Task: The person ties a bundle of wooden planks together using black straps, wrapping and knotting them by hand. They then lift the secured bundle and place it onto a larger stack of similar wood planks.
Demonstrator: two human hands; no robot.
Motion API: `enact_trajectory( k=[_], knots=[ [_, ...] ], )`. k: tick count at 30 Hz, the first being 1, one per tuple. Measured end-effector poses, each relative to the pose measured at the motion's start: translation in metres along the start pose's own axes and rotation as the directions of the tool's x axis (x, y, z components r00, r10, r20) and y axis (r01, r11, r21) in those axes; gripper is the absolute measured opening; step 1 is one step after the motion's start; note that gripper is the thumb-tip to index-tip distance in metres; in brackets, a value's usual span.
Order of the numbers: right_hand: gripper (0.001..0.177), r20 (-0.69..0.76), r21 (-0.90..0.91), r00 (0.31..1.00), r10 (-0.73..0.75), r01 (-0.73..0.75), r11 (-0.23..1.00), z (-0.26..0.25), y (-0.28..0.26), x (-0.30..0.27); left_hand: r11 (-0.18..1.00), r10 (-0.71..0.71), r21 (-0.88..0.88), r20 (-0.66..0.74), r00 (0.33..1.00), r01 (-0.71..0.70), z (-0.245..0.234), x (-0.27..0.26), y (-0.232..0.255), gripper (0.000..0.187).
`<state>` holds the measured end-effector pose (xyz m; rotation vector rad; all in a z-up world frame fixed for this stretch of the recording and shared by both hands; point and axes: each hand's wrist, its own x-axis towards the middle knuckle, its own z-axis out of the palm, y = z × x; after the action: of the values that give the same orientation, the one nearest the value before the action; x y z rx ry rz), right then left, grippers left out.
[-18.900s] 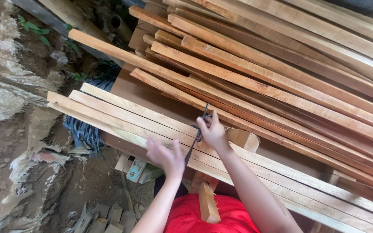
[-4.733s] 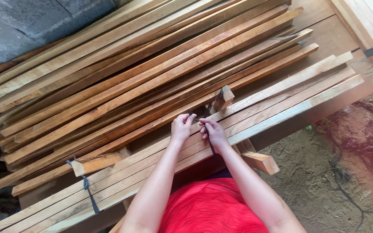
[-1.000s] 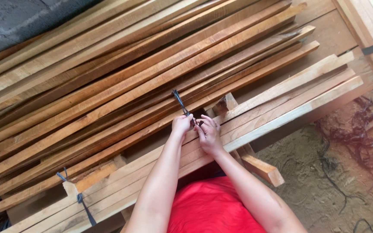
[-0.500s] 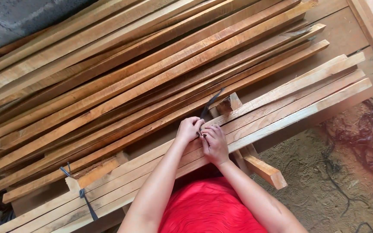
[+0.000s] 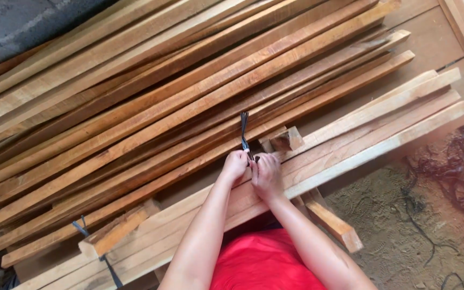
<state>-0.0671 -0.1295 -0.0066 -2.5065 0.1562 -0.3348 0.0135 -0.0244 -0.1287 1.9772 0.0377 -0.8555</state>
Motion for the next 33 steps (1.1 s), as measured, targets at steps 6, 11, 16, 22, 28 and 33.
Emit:
enact_trajectory(
  k=[6, 11, 16, 22, 28, 33],
  knots=[
    [0.023, 0.053, 0.005, 0.996, 0.071, -0.071, 0.997, 0.003, 0.005, 0.001, 0.947, -0.06, -0.307, 0.126, 0.99, 0.097, 0.022, 0.021, -0.053, 0.047],
    [0.022, -0.013, 0.089, 0.997, 0.07, -0.068, 0.994, -0.003, 0.005, -0.001, 0.978, -0.182, -0.093, 0.049, 0.982, 0.186, -0.003, -0.021, 0.04, 0.047],
    [0.02, 0.017, 0.215, 0.984, 0.179, -0.179, 0.96, -0.006, 0.006, -0.008, 0.952, 0.084, 0.307, -0.251, 0.964, -0.003, -0.007, -0.052, 0.076, 0.044],
    [0.013, -0.048, 0.153, 0.984, 0.174, -0.165, 0.974, -0.008, -0.012, -0.031, 0.953, 0.165, 0.296, -0.338, 0.926, -0.062, -0.015, -0.057, 0.088, 0.043],
    [0.016, -0.06, 0.006, 0.991, 0.119, -0.119, 0.993, -0.006, -0.017, -0.033, 0.932, -0.148, -0.333, 0.002, 0.989, 0.141, -0.002, -0.024, 0.033, 0.042],
    [0.015, -0.075, 0.006, 0.99, 0.123, -0.123, 0.992, -0.005, -0.016, -0.037, 0.928, 0.142, -0.366, 0.198, 0.97, -0.061, -0.026, -0.037, 0.031, 0.032]
  ],
)
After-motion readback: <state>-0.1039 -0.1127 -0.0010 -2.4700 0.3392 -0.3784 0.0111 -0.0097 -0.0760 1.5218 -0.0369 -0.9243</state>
